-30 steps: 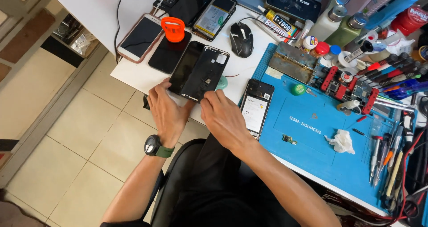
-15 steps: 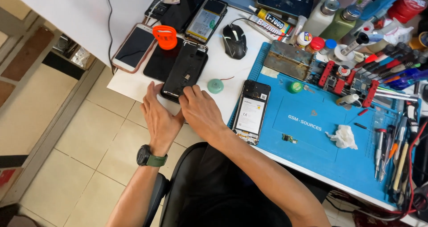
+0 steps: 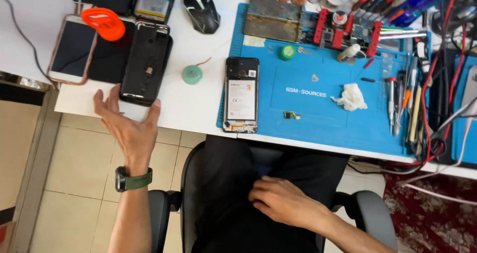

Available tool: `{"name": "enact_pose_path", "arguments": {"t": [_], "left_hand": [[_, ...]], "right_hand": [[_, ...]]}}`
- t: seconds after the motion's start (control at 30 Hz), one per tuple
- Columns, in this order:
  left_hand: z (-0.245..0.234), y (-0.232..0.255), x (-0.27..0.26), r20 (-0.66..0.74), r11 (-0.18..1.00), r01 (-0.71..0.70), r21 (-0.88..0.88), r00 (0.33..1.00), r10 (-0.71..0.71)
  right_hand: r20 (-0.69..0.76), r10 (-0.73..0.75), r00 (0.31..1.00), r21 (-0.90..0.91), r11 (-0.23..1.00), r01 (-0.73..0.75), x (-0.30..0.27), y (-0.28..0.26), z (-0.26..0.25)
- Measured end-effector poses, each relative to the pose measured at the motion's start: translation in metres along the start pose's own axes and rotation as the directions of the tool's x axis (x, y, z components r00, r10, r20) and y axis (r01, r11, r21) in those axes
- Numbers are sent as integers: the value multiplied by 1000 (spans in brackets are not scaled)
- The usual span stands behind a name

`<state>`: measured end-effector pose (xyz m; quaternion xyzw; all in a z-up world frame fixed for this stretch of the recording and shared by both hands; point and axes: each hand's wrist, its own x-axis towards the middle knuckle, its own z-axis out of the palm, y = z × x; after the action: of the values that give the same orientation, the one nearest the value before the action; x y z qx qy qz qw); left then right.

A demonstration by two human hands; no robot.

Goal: The person uses a smartphone to view a message, then sets it aside to work on a small electronic component. They use a soldering iron and a screwdriver to manipulate the component on a blue work mat.

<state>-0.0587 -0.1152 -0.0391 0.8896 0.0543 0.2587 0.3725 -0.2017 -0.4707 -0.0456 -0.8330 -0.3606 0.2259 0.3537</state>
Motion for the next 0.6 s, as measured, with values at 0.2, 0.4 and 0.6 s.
{"name": "enact_pose_path", "arguments": {"t": [0.2, 0.4, 0.6], "left_hand": [[-1, -6, -5, 19, 996, -60, -70, 998, 62], [6, -4, -32, -36, 995, -17, -103, 999, 14], [22, 110, -72, -152, 904, -425, 42, 892, 426]], "right_hand": [[391, 461, 796, -156, 886, -437, -73, 48, 74], [201, 419, 886, -258, 895, -364, -62, 80, 99], [181, 377, 908, -239, 913, -332, -62, 64, 80]]}}
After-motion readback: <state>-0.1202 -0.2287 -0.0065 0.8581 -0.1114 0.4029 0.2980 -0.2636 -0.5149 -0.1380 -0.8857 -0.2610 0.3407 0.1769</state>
